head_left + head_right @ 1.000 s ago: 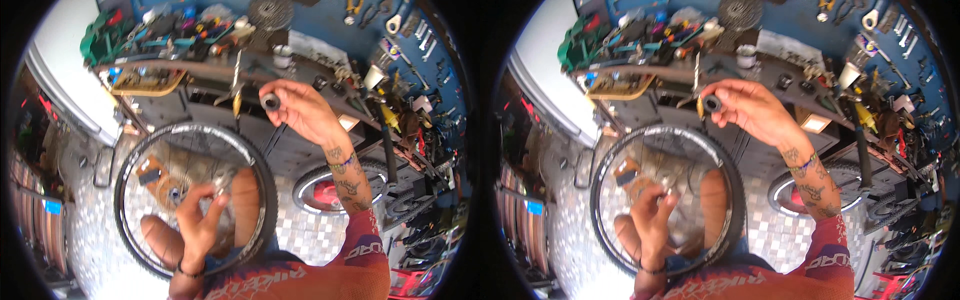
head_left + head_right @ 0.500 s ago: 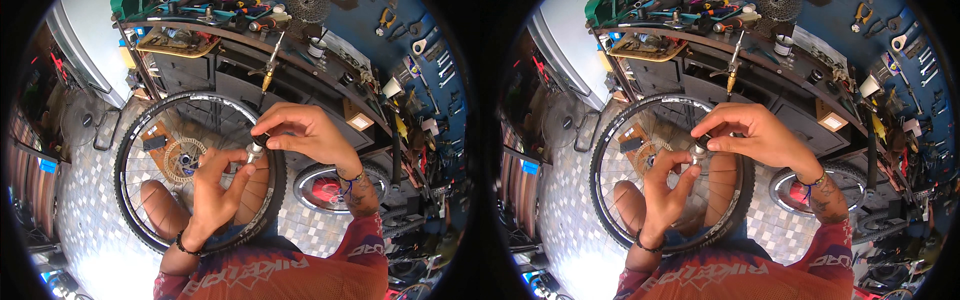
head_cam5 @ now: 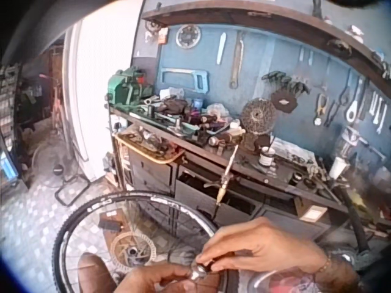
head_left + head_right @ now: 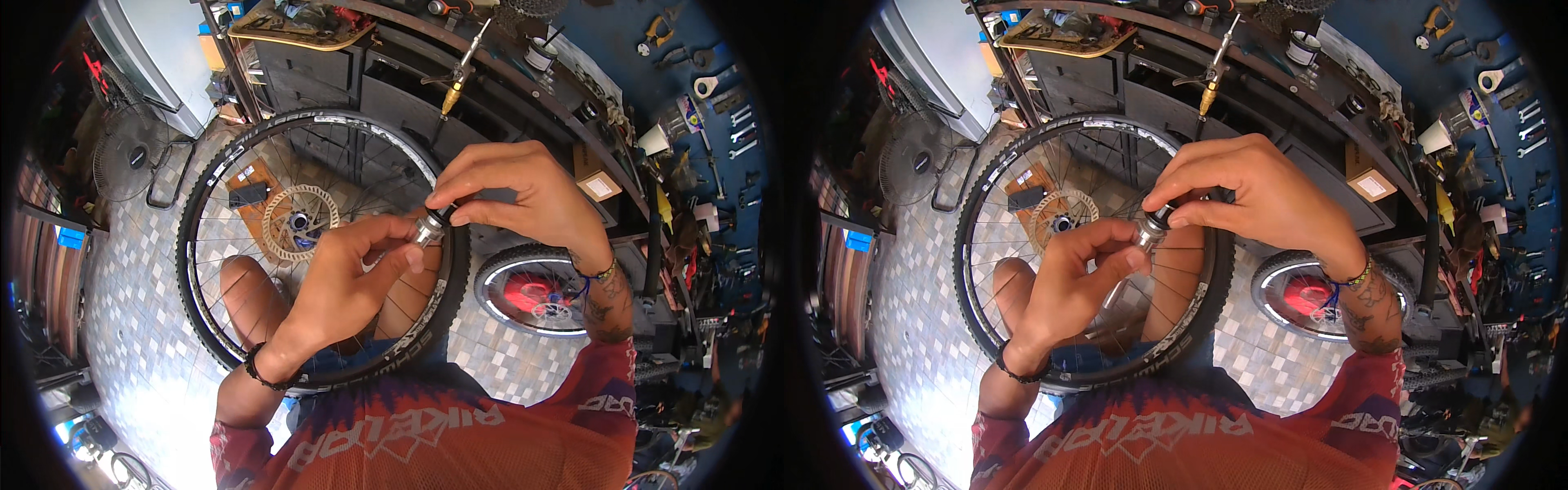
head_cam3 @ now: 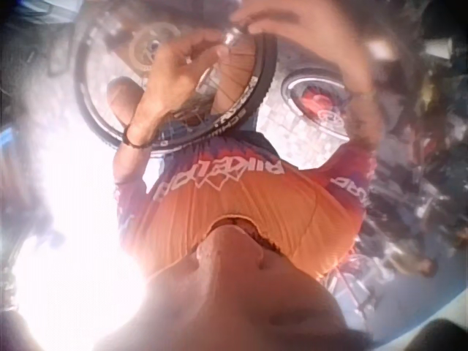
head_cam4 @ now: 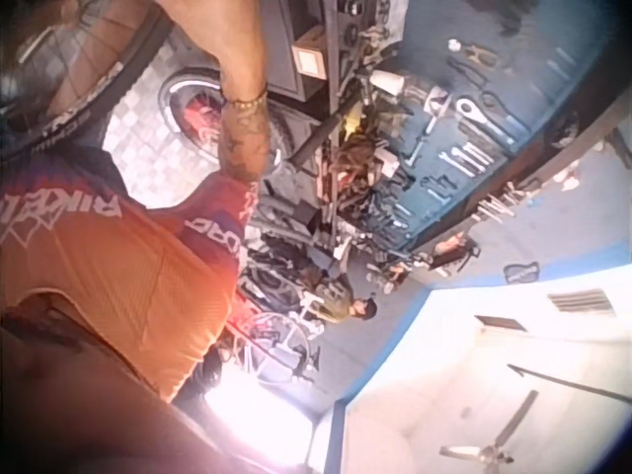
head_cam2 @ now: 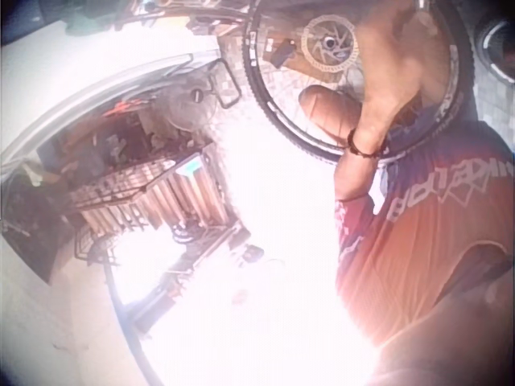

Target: The person sits on the floor and works on a bicycle wheel hub. They use a small brush to apply lubricant to the hub, then insert a metal axle and a black plastic cap. They also apply lubricant to a small metal ring before placing it on the hub.

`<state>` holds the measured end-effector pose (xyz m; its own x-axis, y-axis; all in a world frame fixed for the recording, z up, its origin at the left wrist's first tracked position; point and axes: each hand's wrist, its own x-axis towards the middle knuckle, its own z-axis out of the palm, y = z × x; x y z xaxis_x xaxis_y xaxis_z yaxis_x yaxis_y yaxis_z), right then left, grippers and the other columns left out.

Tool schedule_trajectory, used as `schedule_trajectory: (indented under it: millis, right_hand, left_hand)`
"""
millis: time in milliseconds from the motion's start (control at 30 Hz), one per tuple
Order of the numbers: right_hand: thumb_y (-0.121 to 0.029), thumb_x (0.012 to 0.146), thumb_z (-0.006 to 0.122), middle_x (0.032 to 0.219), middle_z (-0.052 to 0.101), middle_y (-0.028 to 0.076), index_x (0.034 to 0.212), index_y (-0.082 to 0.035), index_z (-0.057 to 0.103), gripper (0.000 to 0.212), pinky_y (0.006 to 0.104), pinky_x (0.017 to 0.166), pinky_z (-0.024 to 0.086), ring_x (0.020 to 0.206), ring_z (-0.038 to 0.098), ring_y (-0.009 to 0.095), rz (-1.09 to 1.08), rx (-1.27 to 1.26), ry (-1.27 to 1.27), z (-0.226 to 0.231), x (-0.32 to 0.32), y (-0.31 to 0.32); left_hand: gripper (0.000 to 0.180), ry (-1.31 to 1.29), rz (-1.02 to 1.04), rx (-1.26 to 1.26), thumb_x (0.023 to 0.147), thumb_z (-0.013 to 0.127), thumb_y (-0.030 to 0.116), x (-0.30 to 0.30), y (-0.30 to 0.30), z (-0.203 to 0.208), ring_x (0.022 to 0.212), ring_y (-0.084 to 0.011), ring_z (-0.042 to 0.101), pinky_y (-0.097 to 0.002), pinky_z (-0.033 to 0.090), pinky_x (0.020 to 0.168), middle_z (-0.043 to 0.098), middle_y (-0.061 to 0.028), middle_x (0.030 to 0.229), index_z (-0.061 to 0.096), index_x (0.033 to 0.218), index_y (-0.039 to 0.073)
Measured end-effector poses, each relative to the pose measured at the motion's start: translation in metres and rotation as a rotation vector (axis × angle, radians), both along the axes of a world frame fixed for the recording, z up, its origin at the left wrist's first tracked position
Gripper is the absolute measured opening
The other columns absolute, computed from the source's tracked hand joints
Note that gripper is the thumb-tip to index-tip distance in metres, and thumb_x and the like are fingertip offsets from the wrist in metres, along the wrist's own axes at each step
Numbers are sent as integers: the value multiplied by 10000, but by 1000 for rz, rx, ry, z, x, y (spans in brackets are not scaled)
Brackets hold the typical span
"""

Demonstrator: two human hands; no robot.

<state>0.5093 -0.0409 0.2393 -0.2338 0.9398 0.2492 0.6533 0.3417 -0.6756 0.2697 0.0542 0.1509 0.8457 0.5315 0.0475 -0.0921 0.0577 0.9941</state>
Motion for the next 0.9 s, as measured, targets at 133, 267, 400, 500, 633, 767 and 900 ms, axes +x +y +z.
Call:
schedule_trajectory:
  millis: [133,267,400,500,633,767,900]
  right_hand:
    - [-30,857,851,1054,786,109,1096,-25,818,241,338,828,594,950,771,242,3,-19,52,-8,0,0]
    - [-34,864,841,1033,775,107,1093,-29,816,230,344,810,586,938,760,249,-33,-40,29,-14,-6,-4]
    - [-57,892,807,1031,749,113,1122,-24,793,232,365,783,570,907,739,277,-59,-80,-16,-23,-18,-7]
    - [-53,897,793,1018,743,119,1130,-18,787,235,364,761,558,884,729,278,-84,-75,-22,-32,-19,-1]
    - [-5,887,800,1018,746,116,1138,-11,797,252,328,760,555,886,732,246,-133,-9,-40,-35,-19,17]
    - [-10,906,784,1023,732,111,1150,-6,782,243,351,765,569,884,730,266,-143,244,-127,-62,-43,67]
    - [-26,924,737,987,676,125,1083,21,747,166,448,768,577,879,710,356,-105,356,-171,-88,-63,103]
  left_hand:
    - [192,20,48,127,958,770,66,1,-5,-7,755,-211,618,-360,471,690,719,-135,885,745,1126,-24]
    - [202,110,40,409,1018,717,27,-3,-5,-14,880,-123,728,-273,538,763,733,-80,921,695,1194,-71]
    - [211,99,96,463,997,743,24,-4,-10,-22,852,-133,726,-271,514,733,709,-78,882,709,1183,-68]
    - [231,141,143,435,953,802,81,-2,-7,-26,806,-190,673,-317,485,719,692,-95,850,746,1145,-34]
    - [285,128,236,727,875,875,164,1,27,-22,828,-284,661,-384,508,799,749,-118,905,797,1114,30]
    - [315,100,408,976,863,868,123,-20,84,-34,1089,-271,714,-385,544,980,795,-114,1166,807,1164,56]
    - [267,221,843,632,975,776,129,-104,132,-52,1069,-195,729,-347,559,936,798,-112,1204,793,1222,29]
